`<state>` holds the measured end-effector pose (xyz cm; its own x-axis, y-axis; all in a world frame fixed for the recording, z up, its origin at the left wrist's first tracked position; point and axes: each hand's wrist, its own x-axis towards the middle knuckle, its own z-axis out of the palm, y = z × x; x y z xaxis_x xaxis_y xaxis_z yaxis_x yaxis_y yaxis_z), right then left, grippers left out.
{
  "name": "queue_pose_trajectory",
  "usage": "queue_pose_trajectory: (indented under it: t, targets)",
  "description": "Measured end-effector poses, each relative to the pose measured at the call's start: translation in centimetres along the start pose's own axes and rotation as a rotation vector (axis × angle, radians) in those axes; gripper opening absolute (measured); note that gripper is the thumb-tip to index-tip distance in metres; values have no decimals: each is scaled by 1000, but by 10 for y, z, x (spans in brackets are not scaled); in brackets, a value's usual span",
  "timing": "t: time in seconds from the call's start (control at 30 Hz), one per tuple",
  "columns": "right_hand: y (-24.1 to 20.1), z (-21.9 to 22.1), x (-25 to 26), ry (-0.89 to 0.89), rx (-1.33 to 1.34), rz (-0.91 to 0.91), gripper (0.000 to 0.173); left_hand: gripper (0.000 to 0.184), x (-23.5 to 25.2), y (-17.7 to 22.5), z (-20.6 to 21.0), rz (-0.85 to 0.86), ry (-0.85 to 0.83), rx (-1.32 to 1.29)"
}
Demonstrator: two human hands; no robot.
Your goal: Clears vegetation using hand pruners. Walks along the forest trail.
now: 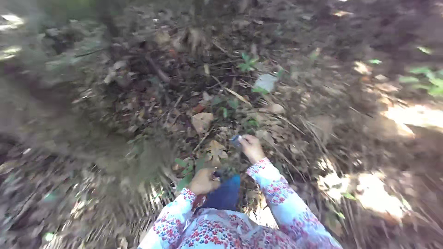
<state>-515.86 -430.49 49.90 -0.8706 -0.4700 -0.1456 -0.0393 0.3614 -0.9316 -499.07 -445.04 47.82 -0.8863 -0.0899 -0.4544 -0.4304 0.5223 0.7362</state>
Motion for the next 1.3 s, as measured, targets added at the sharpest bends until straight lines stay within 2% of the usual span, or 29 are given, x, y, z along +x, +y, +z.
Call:
queue_pose_trajectory:
  t: [0.1, 0.2, 0.33, 0.43, 0.5, 0.57, 0.63, 0.7, 0.8, 0.9, 1.13, 1.3]
  targets:
    - [16, -60, 86, 83, -48, 36, 27, 37, 94, 41, -11, 25, 29, -5]
    - [33, -145, 162, 228, -17, 83, 23, 34, 193, 95, -27, 71, 16, -58]
    - [39, -258, 230, 494, 104, 79, 15, 31, 303, 182, -43, 82, -104, -127]
    - [41, -317, 268, 683, 140, 23, 28, 29, 374, 242, -45, 119, -217, -175]
    - [39, -348, 290, 644, 151, 31, 31, 28, 423, 275, -43, 146, -278, -190]
    - [40, -379, 322, 515, 129, 26, 26, 27, 476, 306, -39, 163, -332, -153]
    - [45, -411, 364, 430, 128, 63, 36, 27, 529, 338, -34, 166, -377, -92]
    - [58, -446, 415, 418, 153, 113, 40, 27, 585, 369, -30, 187, -411, -44]
    - [77, -505, 499, 437, 178, 178, 31, 34, 671, 415, -25, 249, -438, -7]
    - [87, -578, 584, 454, 197, 231, 28, 38, 758, 471, -21, 306, -399, 48]
    - [70, -730, 745, 423, 191, 271, 17, 36, 920, 615, -40, 187, -365, 214]
    - [87, -822, 871, 387, 107, 252, 18, 35, 1039, 685, -39, 153, -319, 152]
